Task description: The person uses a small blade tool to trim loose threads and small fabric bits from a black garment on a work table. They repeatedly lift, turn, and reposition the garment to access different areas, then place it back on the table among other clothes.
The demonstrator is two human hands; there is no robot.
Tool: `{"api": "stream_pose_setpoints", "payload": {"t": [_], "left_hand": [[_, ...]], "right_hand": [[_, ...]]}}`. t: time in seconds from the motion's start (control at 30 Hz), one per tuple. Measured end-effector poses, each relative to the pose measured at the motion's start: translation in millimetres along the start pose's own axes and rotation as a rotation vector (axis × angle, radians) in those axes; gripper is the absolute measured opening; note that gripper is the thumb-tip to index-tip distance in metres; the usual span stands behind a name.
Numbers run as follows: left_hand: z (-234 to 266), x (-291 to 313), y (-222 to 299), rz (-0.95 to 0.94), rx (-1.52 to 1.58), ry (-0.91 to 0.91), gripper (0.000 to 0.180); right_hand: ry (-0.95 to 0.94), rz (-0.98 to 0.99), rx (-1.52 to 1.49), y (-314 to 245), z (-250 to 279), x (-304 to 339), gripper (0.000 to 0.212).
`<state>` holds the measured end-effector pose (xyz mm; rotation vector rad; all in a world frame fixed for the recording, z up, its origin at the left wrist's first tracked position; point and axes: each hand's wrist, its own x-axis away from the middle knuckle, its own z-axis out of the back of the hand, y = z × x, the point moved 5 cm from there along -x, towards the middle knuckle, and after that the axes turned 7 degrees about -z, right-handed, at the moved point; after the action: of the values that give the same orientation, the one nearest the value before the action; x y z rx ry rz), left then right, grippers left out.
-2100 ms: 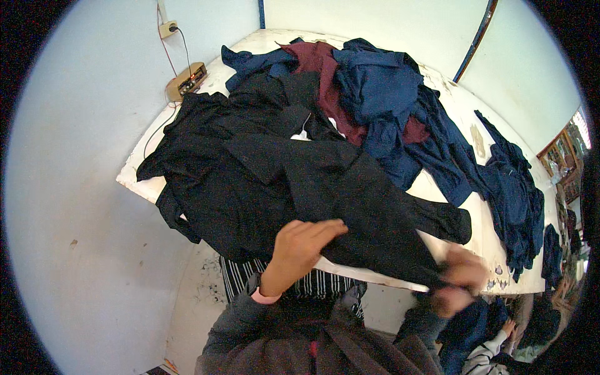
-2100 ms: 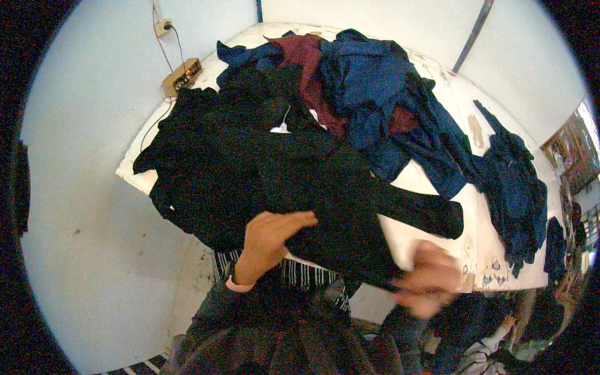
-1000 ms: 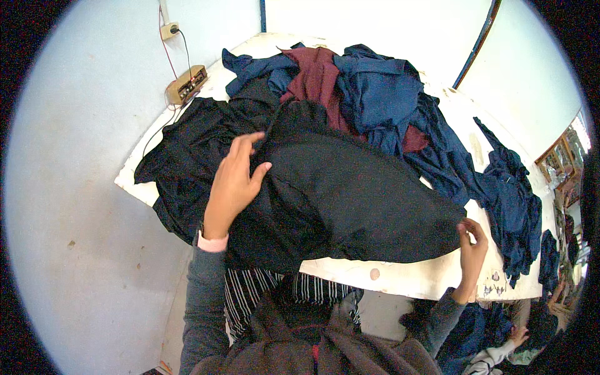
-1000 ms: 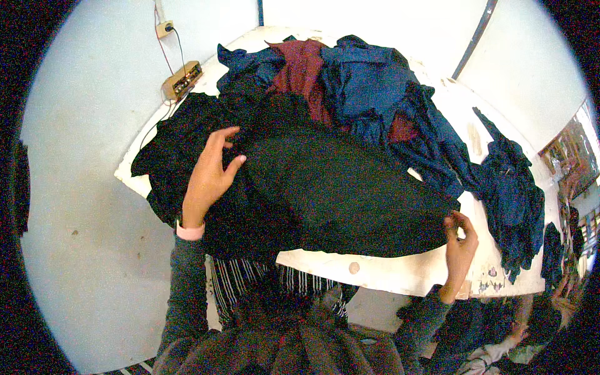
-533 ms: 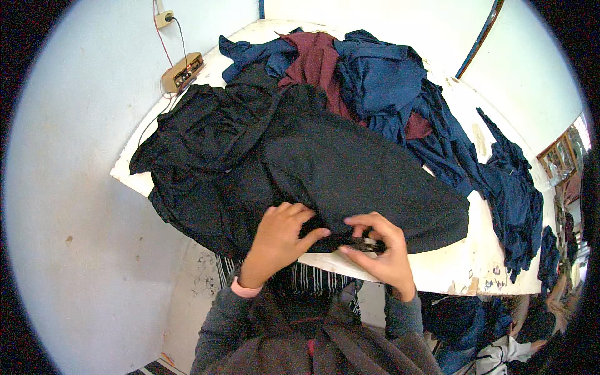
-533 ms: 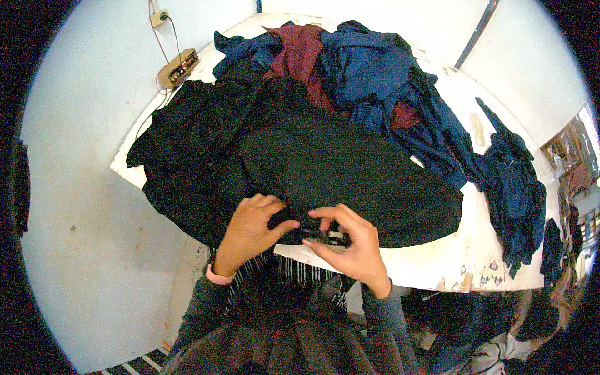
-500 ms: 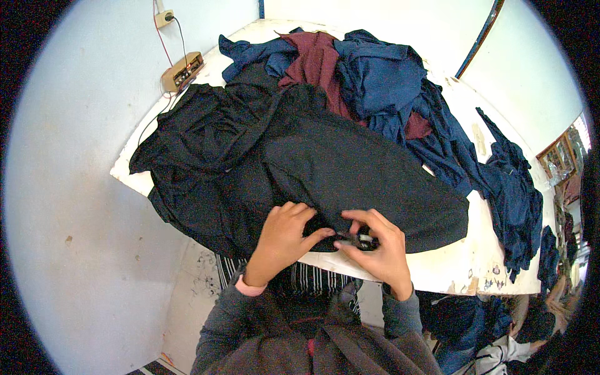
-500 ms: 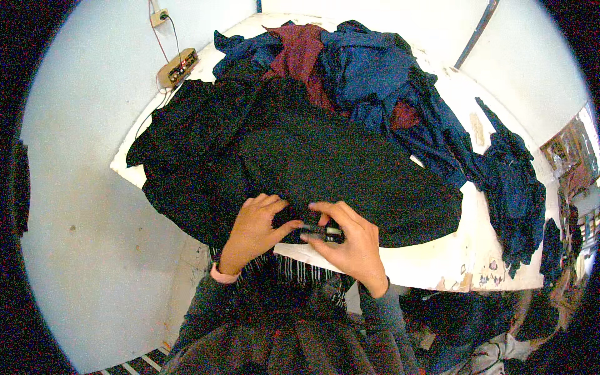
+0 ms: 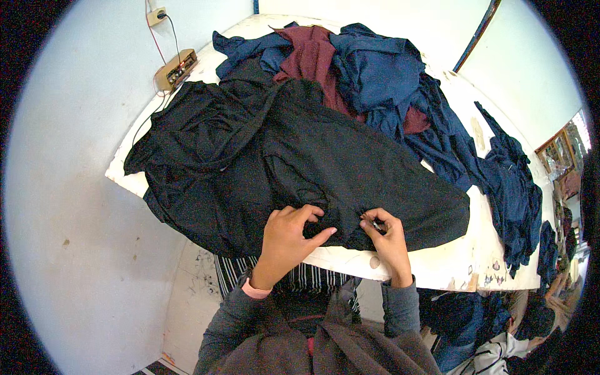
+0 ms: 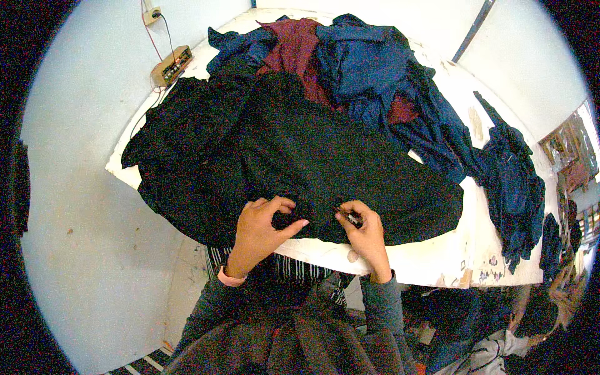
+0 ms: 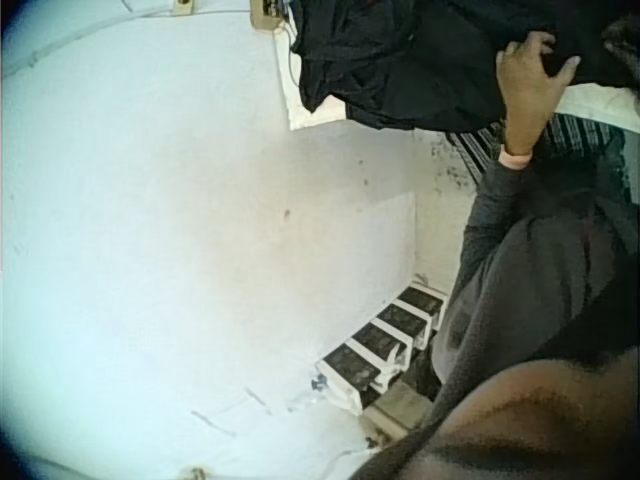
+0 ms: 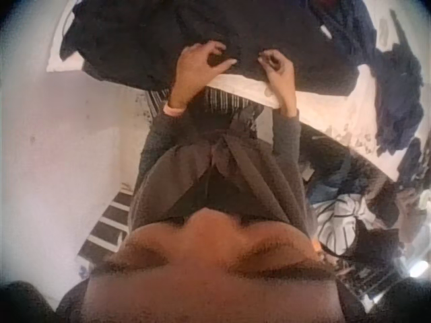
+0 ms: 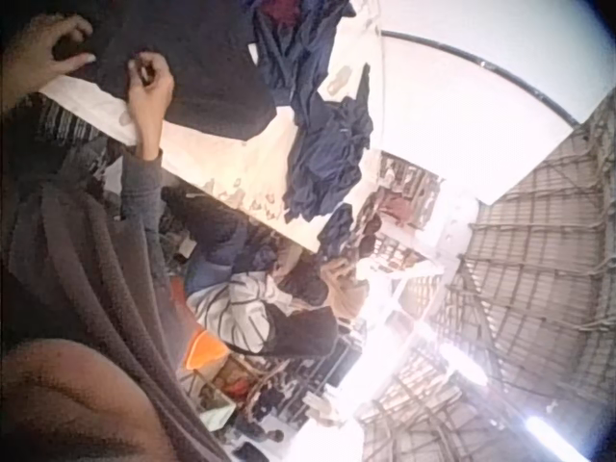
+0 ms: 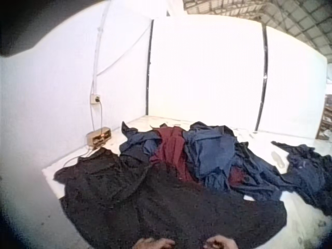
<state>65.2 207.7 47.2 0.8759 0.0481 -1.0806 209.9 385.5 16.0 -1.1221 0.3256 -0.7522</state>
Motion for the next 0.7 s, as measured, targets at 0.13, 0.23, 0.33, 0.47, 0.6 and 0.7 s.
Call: {"api": "stream_pose_setpoints", "payload": {"t": [0.13,0.23,0.33,0.47,0.6,0.7], "left_hand": [[-1,3,12,-0.123,-0.25,0.198,0.021],[6,6,20,-0.15,-0.259,0.26,0.013],[26,9,22,-0.119,-0.281,0.224,0.009],[51,23,13,-0.044,-0.3,0.232,0.007],[61,33,16,-0.021,-0.287,0.241,0.009],[64,37,20,0.0,-0.26,0.21,0.009]], "right_hand": [[-0.018,0.005,-0.038,-1,-2,-1,0.007],[-0.008,0.032,-0.046,-1,2,0,0.008],[0.112,0.144,0.116,-12,6,6,0.016],[0.271,0.281,0.212,-67,2,32,0.026],[0.272,0.572,0.475,-102,-10,56,0.025],[0.207,0.657,0.588,-116,-31,65,0.023]]}}
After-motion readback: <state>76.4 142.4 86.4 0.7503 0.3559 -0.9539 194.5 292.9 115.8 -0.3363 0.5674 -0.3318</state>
